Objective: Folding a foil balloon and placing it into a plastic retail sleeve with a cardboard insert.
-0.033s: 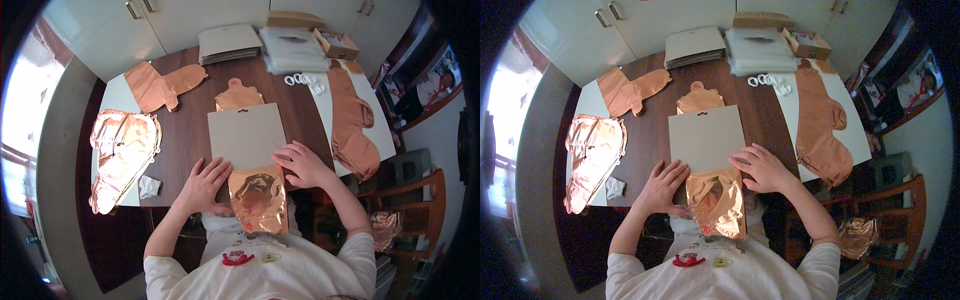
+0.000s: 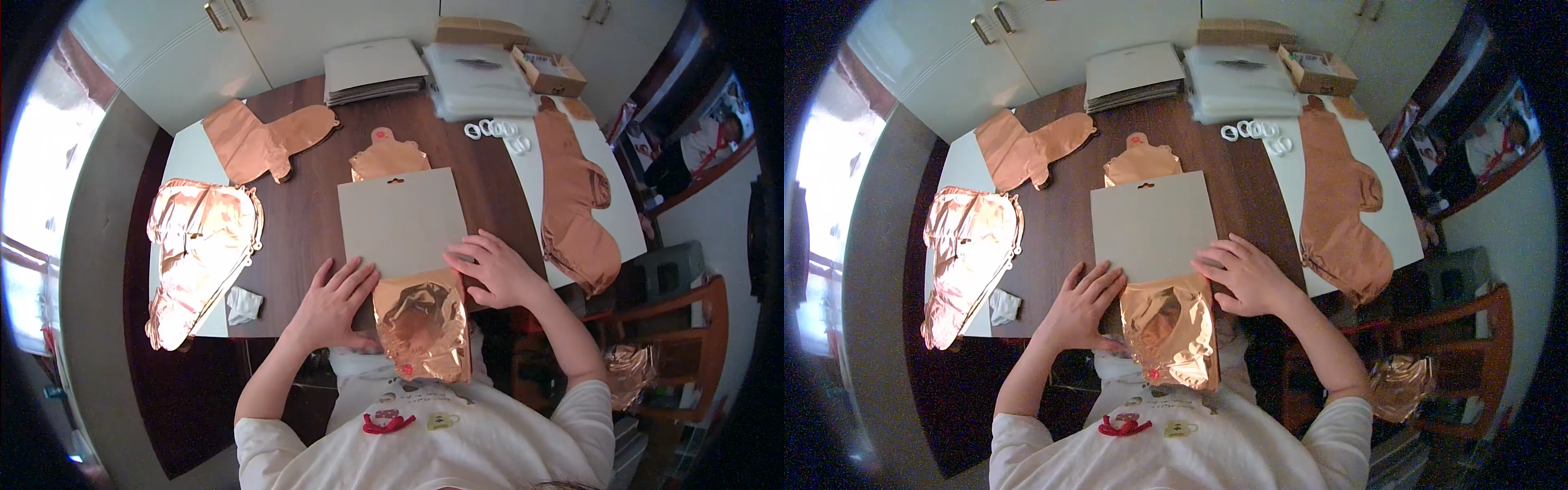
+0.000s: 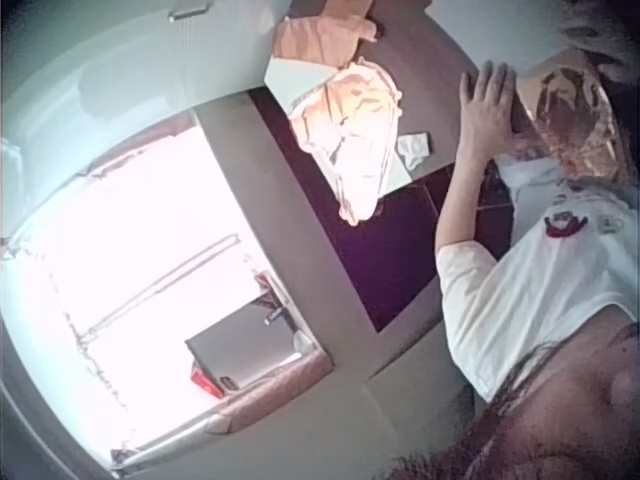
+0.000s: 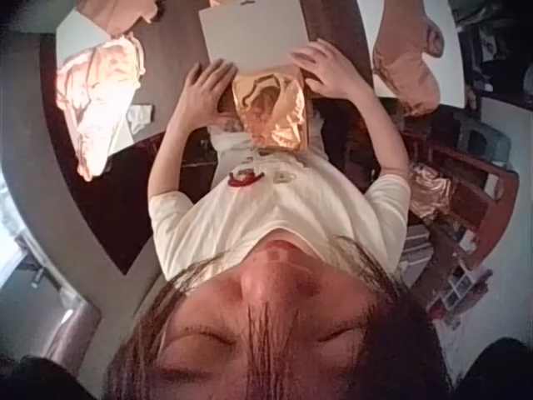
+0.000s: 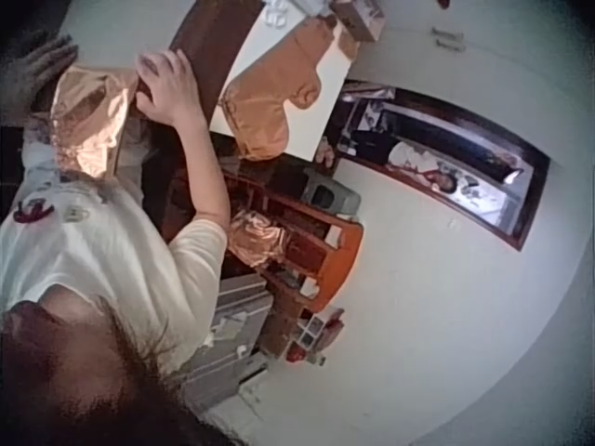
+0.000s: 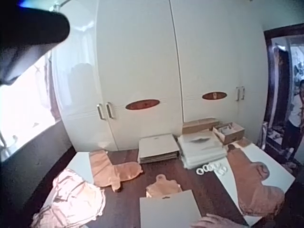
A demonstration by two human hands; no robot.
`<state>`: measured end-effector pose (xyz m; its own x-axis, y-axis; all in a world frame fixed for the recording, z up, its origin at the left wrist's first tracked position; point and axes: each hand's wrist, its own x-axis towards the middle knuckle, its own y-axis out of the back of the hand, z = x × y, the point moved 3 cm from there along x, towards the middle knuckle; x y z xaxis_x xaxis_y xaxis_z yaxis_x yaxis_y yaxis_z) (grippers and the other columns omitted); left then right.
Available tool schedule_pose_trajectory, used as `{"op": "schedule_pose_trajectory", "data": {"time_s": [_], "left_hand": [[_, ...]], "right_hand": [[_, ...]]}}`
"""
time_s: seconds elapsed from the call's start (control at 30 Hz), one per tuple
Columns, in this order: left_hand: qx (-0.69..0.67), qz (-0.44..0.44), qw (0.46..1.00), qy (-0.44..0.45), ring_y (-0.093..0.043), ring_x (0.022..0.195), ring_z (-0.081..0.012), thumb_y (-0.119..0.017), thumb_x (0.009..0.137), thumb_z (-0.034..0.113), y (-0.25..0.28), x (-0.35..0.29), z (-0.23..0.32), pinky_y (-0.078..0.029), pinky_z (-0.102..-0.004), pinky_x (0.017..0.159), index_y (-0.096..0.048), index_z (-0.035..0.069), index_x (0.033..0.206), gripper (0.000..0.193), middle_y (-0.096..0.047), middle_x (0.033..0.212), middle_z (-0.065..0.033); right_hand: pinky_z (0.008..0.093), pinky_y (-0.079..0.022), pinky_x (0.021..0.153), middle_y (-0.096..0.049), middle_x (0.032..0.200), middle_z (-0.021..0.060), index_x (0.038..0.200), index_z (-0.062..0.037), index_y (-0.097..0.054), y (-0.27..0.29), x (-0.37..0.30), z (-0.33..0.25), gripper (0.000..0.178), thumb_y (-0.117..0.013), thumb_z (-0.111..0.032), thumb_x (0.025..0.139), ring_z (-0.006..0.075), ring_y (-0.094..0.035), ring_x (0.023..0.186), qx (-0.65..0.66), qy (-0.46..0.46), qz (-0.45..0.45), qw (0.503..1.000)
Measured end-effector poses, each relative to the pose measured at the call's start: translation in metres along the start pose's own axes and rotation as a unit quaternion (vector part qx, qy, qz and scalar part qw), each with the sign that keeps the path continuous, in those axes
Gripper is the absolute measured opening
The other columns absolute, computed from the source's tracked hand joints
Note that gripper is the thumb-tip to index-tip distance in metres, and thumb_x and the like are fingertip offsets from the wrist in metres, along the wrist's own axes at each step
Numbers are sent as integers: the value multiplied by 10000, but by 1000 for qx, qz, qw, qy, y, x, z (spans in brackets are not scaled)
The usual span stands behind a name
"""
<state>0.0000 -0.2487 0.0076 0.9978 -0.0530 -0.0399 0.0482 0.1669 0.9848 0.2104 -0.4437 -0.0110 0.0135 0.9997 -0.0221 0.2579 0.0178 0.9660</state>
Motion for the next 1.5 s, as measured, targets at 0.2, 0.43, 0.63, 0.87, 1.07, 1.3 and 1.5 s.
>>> {"op": "schedule_pose_trajectory", "data": {"time_s": [0.2, 0.43, 0.63, 0.87, 1.07, 1.3, 1.5], "left_hand": [[72, -23, 997, 33, -307, 1336, -283, -755, 591, 415, -3, 1, 14, -223, -542, 1072, -405, 59, 1343, 902, -392, 1387, -120], [57, 57, 997, 21, -385, 1281, -272, -695, 662, 340, -23, -6, 21, -291, -455, 1068, -444, -7, 1288, 759, -444, 1332, -140], [32, 86, 995, 25, -432, 1242, -269, -658, 706, 289, -24, -7, 22, -347, -398, 1045, -453, -16, 1274, 676, -458, 1312, -152], [38, 111, 993, 25, -459, 1215, -276, -636, 730, 279, -25, -7, 23, -366, -406, 1023, -469, 10, 1258, 616, -490, 1278, -158], [53, 145, 988, 16, -512, 1141, -279, -623, 746, 258, -19, 0, 28, -401, -422, 948, -530, 113, 1207, 492, -538, 1204, -148], [-37, 182, 982, 29, -558, 1031, -255, -671, 695, 208, -16, 5, 16, -438, -399, 822, -635, 140, 1073, 386, -600, 1099, -64], [-153, 183, 970, 50, -561, 877, -268, -656, 669, 127, -10, 14, 1, -466, -354, 773, -658, 105, 974, 305, -622, 962, -50]], "right_hand": [[490, -181, 1120, -367, 1405, 105, 1357, -132, -403, 8, -8, -16, 835, -693, -435, 635, 303, -262, 1343, 9, -4, -5, 1000], [514, -174, 1117, -368, 1402, 96, 1342, -155, -417, -3, -11, -22, 853, -754, -382, 593, 297, -260, 1347, -4, -16, -1, 1000], [518, -179, 1114, -389, 1380, 92, 1315, -166, -445, -7, -12, -24, 797, -758, -366, 609, 297, -280, 1335, -6, -28, 27, 999], [529, -193, 1105, -404, 1362, 99, 1282, -173, -476, -9, -11, -25, 737, -748, -401, 636, 303, -302, 1321, 0, -30, 56, 998], [542, -235, 1080, -431, 1331, 104, 1249, -218, -513, -10, -11, -27, 682, -741, -395, 632, 326, -353, 1287, -16, -21, 108, 994], [475, -371, 992, -540, 1213, 78, 1098, -178, -593, -9, -2, -23, 451, -722, -236, 670, 297, -471, 1167, -30, -7, 182, 983], [402, -453, 838, -609, 939, 76, 1002, -105, -570, 6, 14, -14, 347, -712, -163, 690, 274, -564, 931, 60, -25, 192, 979]]}}
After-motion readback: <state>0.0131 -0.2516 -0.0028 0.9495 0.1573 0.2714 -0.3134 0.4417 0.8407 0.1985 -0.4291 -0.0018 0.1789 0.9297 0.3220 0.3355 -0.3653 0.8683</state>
